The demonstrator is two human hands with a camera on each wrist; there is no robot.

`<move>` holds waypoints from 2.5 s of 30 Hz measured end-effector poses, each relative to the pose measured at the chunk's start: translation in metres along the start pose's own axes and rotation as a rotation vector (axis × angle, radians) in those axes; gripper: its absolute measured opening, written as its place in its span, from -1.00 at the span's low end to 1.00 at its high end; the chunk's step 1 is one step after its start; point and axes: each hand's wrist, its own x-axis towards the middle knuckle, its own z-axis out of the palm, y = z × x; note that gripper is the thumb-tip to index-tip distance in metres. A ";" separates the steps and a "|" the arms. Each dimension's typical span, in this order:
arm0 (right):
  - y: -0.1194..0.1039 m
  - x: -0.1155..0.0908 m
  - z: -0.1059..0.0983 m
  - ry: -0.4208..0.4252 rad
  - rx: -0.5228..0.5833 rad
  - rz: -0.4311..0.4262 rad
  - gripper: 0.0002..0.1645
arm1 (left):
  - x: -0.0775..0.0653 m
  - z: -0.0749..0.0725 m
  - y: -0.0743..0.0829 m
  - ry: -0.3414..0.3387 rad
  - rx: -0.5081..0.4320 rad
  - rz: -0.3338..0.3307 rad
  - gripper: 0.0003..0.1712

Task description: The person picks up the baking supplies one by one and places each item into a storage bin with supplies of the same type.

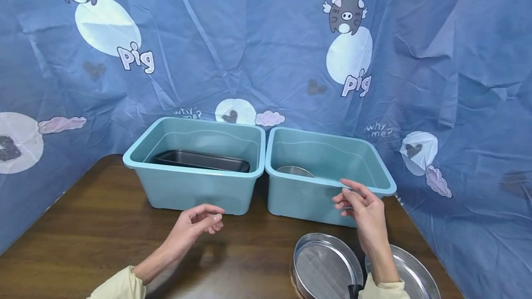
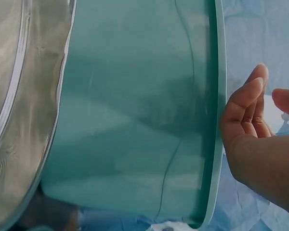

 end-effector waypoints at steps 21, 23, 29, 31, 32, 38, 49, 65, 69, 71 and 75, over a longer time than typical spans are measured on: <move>0.003 -0.008 -0.040 0.077 -0.070 -0.044 -0.76 | 0.006 0.044 -0.008 -0.100 -0.139 -0.087 -0.67; 0.002 -0.008 -0.045 0.086 -0.076 -0.046 -0.77 | 0.006 0.047 -0.009 -0.103 -0.149 -0.090 -0.67; 0.002 -0.008 -0.060 0.140 -0.074 -0.045 -0.78 | 0.004 0.058 -0.014 -0.112 -0.208 -0.115 -0.69; 0.001 -0.009 -0.063 0.158 -0.085 -0.042 -0.79 | 0.004 0.062 -0.015 -0.119 -0.219 -0.126 -0.70; 0.001 -0.009 -0.065 0.165 -0.084 -0.038 -0.78 | 0.003 0.064 -0.015 -0.120 -0.221 -0.130 -0.70; 0.002 -0.006 -0.072 0.180 -0.042 -0.044 -0.76 | 0.004 0.071 -0.015 -0.126 -0.236 -0.152 -0.71; 0.002 0.002 -0.088 0.209 0.034 -0.064 -0.66 | 0.006 0.081 -0.015 -0.136 -0.279 -0.161 -0.72; 0.007 0.022 -0.098 0.381 -0.235 0.000 -0.66 | 0.009 0.094 -0.017 -0.134 -0.319 -0.162 -0.74; 0.008 0.029 -0.099 0.389 -0.291 0.011 -0.71 | 0.008 0.099 -0.018 -0.133 -0.324 -0.177 -0.76; 0.009 0.032 -0.099 0.396 -0.310 0.012 -0.73 | 0.009 0.102 -0.019 -0.133 -0.326 -0.182 -0.76; 0.012 0.037 -0.100 0.403 -0.326 0.016 -0.72 | 0.010 0.106 -0.020 -0.132 -0.327 -0.194 -0.76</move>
